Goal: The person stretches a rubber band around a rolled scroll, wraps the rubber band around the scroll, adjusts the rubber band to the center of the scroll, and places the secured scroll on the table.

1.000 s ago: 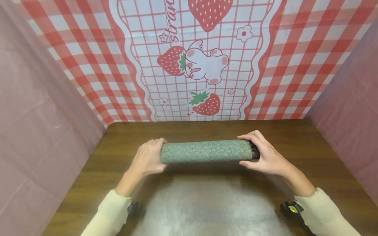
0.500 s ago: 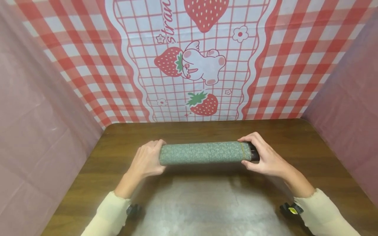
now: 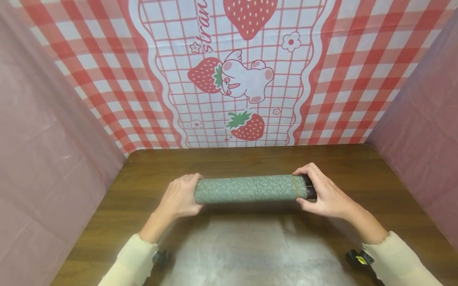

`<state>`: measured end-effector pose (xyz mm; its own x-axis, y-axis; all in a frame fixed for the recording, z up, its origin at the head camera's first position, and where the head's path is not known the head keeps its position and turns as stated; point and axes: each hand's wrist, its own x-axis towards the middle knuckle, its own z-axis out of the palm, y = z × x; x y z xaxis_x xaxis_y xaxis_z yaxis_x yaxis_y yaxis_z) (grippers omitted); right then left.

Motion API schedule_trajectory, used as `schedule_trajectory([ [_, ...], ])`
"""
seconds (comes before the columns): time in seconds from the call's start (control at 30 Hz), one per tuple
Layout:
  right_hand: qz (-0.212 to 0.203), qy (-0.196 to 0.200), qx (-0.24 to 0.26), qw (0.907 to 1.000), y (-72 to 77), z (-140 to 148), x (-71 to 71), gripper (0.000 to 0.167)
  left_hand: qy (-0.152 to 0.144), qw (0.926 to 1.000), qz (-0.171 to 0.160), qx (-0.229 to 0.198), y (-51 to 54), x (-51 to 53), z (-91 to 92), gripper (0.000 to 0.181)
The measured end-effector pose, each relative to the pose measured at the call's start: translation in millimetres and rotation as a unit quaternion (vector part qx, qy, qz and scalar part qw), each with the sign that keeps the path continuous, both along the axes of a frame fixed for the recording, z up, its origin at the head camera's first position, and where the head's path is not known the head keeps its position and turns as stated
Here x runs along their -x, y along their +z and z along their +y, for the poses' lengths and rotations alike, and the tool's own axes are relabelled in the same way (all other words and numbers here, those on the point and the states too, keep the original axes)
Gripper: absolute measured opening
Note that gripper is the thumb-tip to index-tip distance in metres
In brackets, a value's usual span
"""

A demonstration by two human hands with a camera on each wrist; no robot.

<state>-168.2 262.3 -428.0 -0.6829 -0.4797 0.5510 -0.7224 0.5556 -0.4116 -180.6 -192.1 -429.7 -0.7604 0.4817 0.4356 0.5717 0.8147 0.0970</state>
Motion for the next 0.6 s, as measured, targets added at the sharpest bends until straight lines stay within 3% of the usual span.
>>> schedule_trajectory([
  [0.33, -0.001, -0.016, -0.009, 0.9998, -9.4, -2, -11.7, 0.075, -0.003, 0.9999, 0.001, 0.016, -1.3, -5.8, 0.2, 0.068],
  [0.6, 0.012, 0.001, -0.003, 0.9999, -12.3, -1, -13.1, 0.083, -0.004, 0.9998, 0.009, 0.017, -0.7, -5.7, -0.6, 0.066],
])
